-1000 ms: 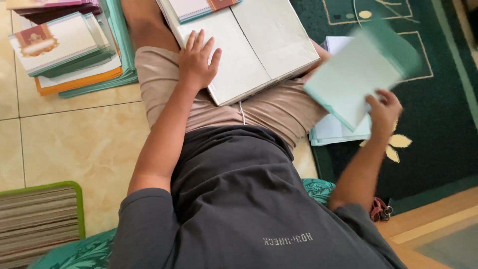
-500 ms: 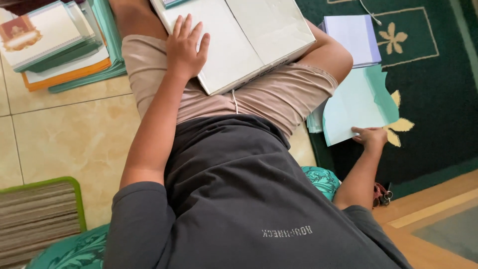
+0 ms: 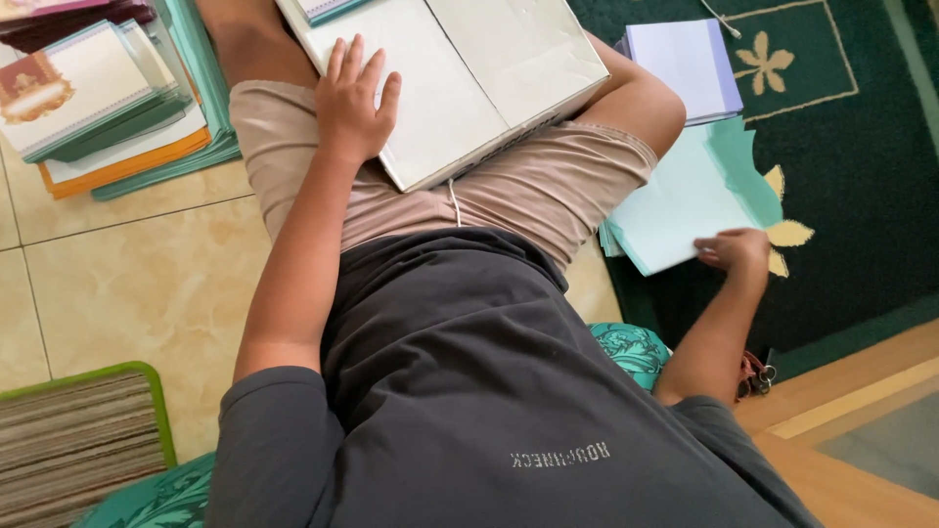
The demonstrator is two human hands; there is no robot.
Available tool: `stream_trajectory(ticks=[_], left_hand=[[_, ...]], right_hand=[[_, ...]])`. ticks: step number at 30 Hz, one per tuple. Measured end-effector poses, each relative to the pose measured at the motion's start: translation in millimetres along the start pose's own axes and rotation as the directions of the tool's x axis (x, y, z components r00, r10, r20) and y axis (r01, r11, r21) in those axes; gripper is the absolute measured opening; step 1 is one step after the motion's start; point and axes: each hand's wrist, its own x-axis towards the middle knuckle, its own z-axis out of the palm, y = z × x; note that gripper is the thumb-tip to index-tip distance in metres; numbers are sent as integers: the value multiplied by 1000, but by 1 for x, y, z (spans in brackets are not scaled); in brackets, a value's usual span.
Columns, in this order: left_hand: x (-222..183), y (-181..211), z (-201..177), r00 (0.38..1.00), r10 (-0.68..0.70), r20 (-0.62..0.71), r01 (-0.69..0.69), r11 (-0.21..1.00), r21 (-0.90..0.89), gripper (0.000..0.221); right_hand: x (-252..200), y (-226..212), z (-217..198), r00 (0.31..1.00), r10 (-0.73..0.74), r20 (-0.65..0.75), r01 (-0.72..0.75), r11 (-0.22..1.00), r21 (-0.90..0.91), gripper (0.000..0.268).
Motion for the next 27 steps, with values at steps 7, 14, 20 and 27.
stream_trajectory(ticks=[7, 14, 20, 27], left_hand=[[0, 3, -2, 1000, -14, 25, 14, 1000, -9, 56], [0, 1, -1, 1000, -2, 1, 2, 1000, 15, 55], [1, 2, -2, 998, -34, 53, 33, 999, 22, 57], [4, 9, -9, 999, -54, 2, 54, 997, 50, 51]], right_hand=[[9, -5, 39, 998, -55, -24, 58, 986, 157, 41], [35, 8, 58, 986, -163, 23, 150, 951, 271, 72], [1, -2, 56, 967, -253, -14, 254, 967, 36, 79], [13, 6, 57, 953, -300, 33, 301, 953, -40, 76]])
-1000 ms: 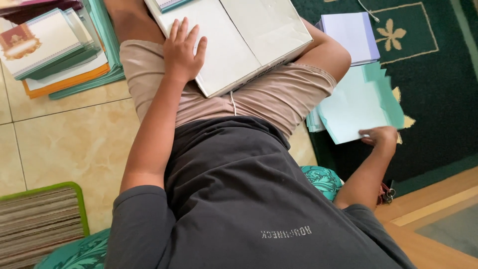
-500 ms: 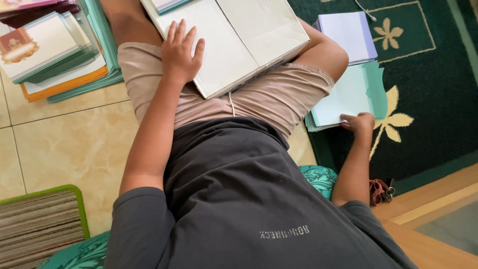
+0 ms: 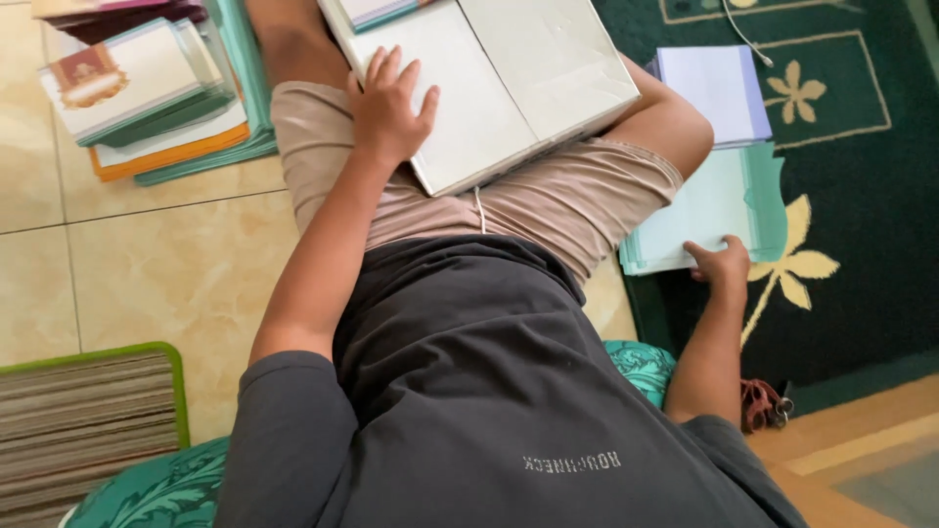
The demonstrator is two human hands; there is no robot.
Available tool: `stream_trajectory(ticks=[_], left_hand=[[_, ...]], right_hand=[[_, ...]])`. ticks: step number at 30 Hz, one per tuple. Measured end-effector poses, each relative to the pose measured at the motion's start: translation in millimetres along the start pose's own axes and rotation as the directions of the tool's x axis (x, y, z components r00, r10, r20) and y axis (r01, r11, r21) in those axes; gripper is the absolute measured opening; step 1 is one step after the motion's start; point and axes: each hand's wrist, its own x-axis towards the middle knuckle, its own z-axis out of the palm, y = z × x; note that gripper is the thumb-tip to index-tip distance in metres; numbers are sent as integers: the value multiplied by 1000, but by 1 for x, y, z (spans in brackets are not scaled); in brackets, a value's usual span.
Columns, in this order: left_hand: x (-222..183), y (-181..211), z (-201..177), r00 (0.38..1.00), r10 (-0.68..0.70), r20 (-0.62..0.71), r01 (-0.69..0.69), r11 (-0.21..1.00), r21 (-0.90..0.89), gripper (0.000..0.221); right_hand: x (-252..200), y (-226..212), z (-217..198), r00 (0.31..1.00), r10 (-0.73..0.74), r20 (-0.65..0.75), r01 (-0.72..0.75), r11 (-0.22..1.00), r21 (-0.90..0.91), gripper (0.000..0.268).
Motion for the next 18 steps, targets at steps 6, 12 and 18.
stream_trajectory(ticks=[6, 12, 18], left_hand=[[55, -24, -1, 936, 184, -300, -120, 969, 217, 49], [82, -92, 53, 980, -121, -158, 141, 983, 120, 54], [67, -69, 21, 983, 15, -182, 14, 987, 159, 29]], right_hand=[[0, -15, -13, 993, -91, -72, 91, 996, -5, 76], [-71, -85, -30, 947, -316, -63, 322, 924, 208, 56], [-137, -143, -48, 830, -521, -200, 557, 796, 236, 41]])
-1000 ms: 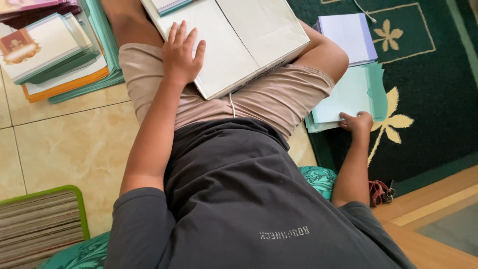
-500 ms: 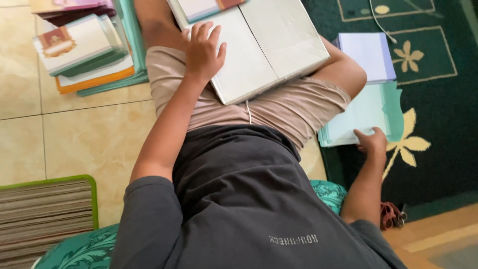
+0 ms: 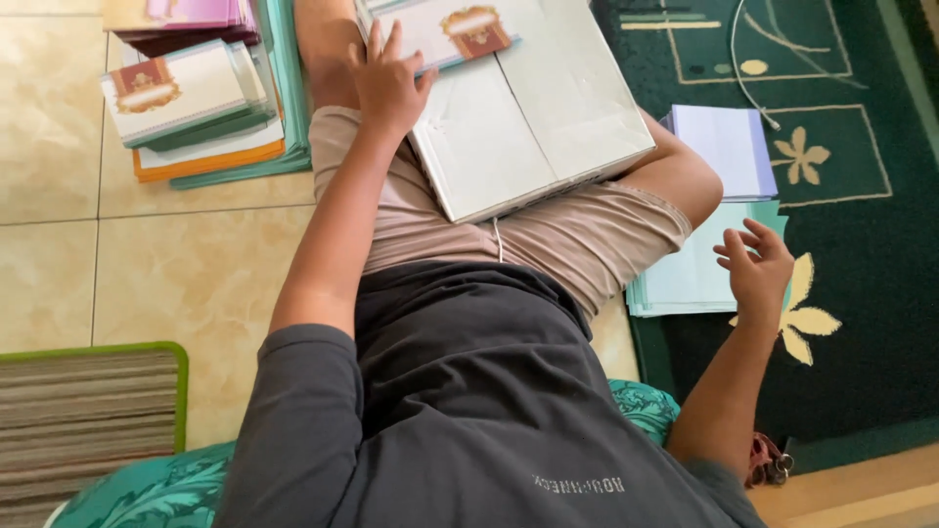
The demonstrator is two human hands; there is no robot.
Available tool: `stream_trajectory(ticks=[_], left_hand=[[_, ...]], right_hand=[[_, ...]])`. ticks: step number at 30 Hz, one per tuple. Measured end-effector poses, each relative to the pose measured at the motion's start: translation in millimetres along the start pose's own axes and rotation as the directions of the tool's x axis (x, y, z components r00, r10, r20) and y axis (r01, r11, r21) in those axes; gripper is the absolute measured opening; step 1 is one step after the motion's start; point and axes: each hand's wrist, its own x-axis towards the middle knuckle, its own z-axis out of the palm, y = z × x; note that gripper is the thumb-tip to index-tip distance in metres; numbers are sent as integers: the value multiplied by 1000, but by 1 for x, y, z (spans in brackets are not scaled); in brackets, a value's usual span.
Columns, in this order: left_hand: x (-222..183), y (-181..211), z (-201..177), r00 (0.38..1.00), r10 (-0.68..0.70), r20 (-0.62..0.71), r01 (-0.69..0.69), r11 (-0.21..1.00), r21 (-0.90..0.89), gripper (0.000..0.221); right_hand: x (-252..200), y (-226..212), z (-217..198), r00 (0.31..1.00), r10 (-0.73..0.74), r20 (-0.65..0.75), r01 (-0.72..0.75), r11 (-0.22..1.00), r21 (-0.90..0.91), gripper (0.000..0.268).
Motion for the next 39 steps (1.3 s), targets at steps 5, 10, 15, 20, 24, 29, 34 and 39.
stream_trajectory(ticks=[5, 10, 15, 20, 24, 29, 34, 39], left_hand=[[-4, 25, -48, 992, 99, 73, -70, 942, -330, 21], [-14, 63, -97, 944, 245, 220, -36, 740, -671, 14], [-13, 66, -102, 902, 202, 381, 182, 623, -761, 17], [-15, 66, -111, 877, 178, 446, 269, 588, -763, 18], [-23, 57, -105, 889, 149, 433, 285, 560, -778, 16], [-28, 54, -106, 887, 191, 420, 267, 530, -805, 17], [-38, 50, -113, 897, 197, 396, 279, 442, -852, 31], [-51, 48, -114, 931, 156, 329, 225, 461, -858, 48]], right_hand=[[6, -7, 30, 979, -178, 102, 160, 973, 168, 33], [-20, -71, 82, 904, -318, 287, 288, 947, 141, 37], [-35, -121, 124, 652, -658, 376, 666, 735, 131, 47], [-14, -126, 160, 678, -678, 284, 662, 731, 166, 67], [0, -112, 180, 739, -672, 41, 643, 723, 254, 59], [7, -122, 176, 609, -792, -47, 794, 608, 32, 18], [20, -120, 170, 657, -750, 75, 724, 656, 214, 11], [40, -107, 183, 837, -507, 206, 362, 795, 488, 34]])
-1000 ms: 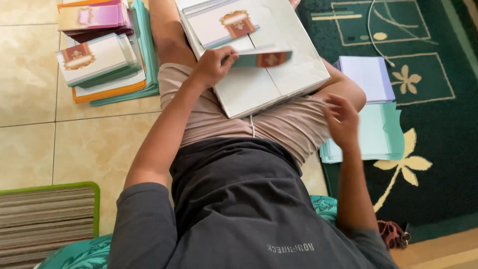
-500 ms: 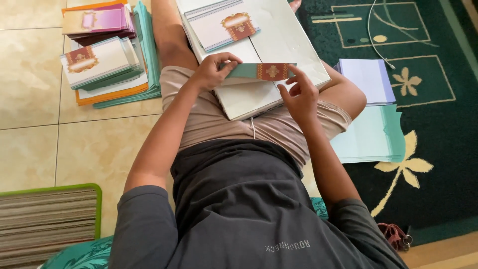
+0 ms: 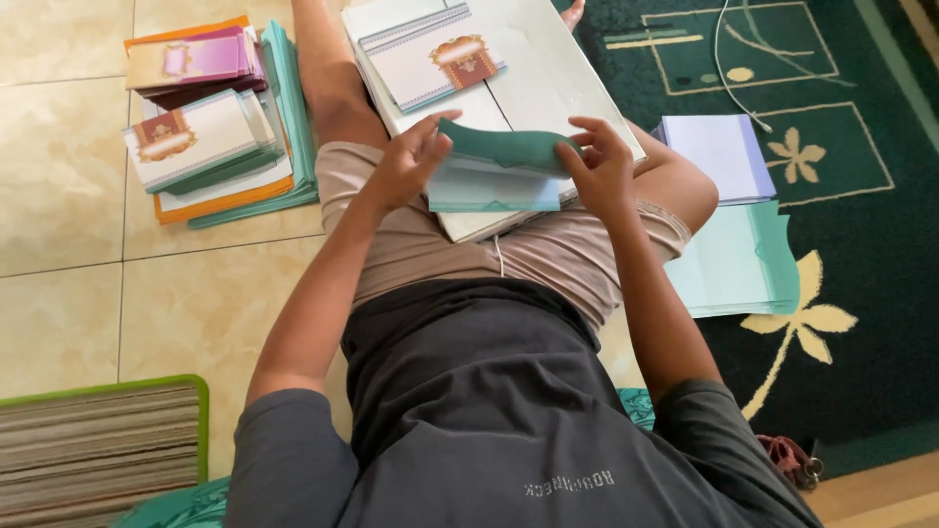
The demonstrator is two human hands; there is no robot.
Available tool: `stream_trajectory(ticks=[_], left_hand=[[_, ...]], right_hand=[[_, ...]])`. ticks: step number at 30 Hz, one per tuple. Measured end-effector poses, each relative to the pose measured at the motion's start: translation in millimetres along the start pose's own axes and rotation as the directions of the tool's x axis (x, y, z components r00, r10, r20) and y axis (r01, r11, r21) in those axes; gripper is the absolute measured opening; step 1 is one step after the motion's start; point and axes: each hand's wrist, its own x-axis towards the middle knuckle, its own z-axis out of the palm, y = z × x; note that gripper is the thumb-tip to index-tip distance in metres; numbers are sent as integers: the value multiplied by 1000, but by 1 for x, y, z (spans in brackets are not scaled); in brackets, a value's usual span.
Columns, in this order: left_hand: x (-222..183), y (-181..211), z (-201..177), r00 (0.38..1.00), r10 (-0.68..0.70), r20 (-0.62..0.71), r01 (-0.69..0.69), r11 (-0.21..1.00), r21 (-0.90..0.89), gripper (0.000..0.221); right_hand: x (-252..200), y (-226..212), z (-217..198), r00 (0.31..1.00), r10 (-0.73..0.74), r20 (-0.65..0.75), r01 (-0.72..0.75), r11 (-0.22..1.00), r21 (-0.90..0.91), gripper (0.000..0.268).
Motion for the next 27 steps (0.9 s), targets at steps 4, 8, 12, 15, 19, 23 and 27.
stream_trajectory(ticks=[4, 8, 12, 15, 19, 23, 27], left_hand=[[-1, 6, 18, 986, 94, -138, -63, 976, 211, 75], [12, 1, 22, 979, 18, -201, -12, 999, 33, 84], [22, 8, 29, 960, -29, -280, 3, 996, -94, 91], [33, 13, 16, 914, 141, -380, -13, 947, 321, 79], [57, -44, 11, 925, 156, -347, 94, 791, 605, 75], [39, -30, 53, 899, 426, -97, -154, 517, 842, 63], [-26, -39, 123, 932, -95, 349, -245, 545, 802, 94]], right_hand=[[14, 14, 9, 996, 69, -55, -66, 996, 61, 39], [23, -6, 17, 970, -73, -230, 41, 989, -142, 37], [-8, -21, 30, 835, -496, -238, 340, 805, -486, 34], [-33, 21, 42, 888, -435, 150, 444, 727, -523, 29], [-42, 16, 46, 934, -101, 344, 279, 807, -521, 32], [-40, 24, 44, 927, 32, 374, 209, 783, -585, 40], [-45, 26, 42, 933, 96, 346, 169, 734, -657, 44]])
